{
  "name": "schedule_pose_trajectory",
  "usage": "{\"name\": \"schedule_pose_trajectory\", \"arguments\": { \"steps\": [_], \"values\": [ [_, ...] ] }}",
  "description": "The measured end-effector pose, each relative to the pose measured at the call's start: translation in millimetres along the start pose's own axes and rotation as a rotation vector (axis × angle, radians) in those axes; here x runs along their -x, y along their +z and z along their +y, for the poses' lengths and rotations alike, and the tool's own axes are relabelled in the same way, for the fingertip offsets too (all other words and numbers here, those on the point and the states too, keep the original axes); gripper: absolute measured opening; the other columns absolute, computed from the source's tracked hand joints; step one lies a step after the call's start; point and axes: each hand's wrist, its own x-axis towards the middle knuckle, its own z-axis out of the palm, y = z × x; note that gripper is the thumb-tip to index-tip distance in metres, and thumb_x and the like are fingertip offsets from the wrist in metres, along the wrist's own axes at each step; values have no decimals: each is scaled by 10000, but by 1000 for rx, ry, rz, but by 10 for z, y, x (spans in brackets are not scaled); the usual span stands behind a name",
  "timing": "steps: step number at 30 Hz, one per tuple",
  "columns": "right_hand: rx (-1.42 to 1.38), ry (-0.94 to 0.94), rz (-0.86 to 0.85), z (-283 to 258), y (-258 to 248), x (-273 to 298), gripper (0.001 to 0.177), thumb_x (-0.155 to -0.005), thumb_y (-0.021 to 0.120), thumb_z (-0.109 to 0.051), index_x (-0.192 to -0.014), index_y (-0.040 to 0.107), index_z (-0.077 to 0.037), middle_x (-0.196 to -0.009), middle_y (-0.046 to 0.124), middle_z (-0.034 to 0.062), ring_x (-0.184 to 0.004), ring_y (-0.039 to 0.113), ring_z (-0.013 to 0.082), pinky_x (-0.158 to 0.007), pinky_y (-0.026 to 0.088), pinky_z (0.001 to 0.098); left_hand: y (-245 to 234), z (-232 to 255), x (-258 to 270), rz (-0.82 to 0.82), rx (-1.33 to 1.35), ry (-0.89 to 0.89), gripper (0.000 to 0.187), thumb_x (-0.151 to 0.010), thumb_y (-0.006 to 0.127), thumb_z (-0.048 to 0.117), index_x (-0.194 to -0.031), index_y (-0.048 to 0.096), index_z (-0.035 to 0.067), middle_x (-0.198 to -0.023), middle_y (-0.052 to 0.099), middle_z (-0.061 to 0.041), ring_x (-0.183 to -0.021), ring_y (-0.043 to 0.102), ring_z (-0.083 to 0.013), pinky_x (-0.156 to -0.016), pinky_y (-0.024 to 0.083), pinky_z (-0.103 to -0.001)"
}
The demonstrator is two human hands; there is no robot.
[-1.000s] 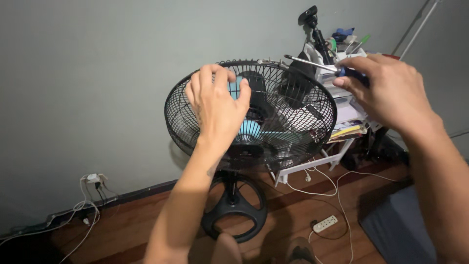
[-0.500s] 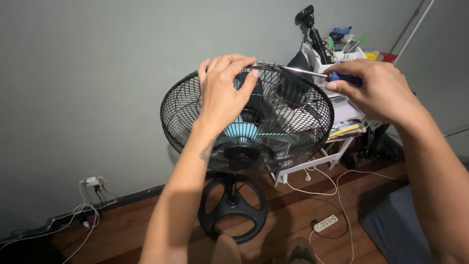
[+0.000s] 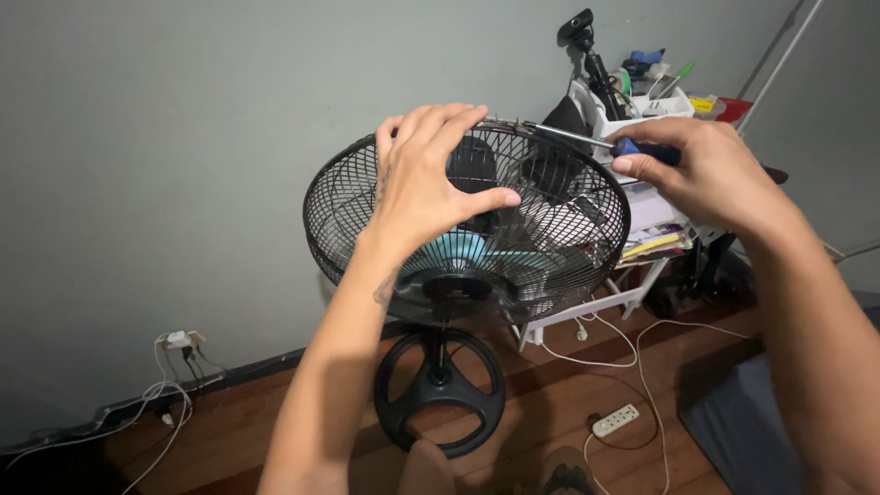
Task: The person uses a screwdriver to remove screws from the front grill of a standing fan, then detaches the grill and removes the fan blades by hand.
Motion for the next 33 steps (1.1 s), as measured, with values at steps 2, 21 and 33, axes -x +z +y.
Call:
{"name": "schedule_pose_trajectory", "arguments": {
  "steps": [2,21,33],
  "values": [
    [-20,21,-11,-4,6,3,410,-897,757,-324,-1238,737,-97,-1109,755,158,-977,733,294,-834,547,419,7,-8,4,-2,2,0,880,-665,904,632,-1320,669,94,-1335,649,-61,-1297,541,-290,-1127,294,-485],
    [-75,39,-28,34,39,-6,425,-879,773,-306,-1234,730,-76,-1125,755,167,-1010,726,282,-871,539,413,15,5,4,3,-18,3,841,-693,874,659,-1292,689,99,-1319,667,-56,-1297,552,-282,-1122,296,-487],
    [-137,63,-32,39,113,5,403,-881,761,-289,-1239,731,-108,-1095,766,144,-984,732,255,-872,546,400,5,24,-20,-16,-9,-23,887,-663,874,644,-1335,675,100,-1322,665,-80,-1293,544,-290,-1116,278,-494]
  ]
}}
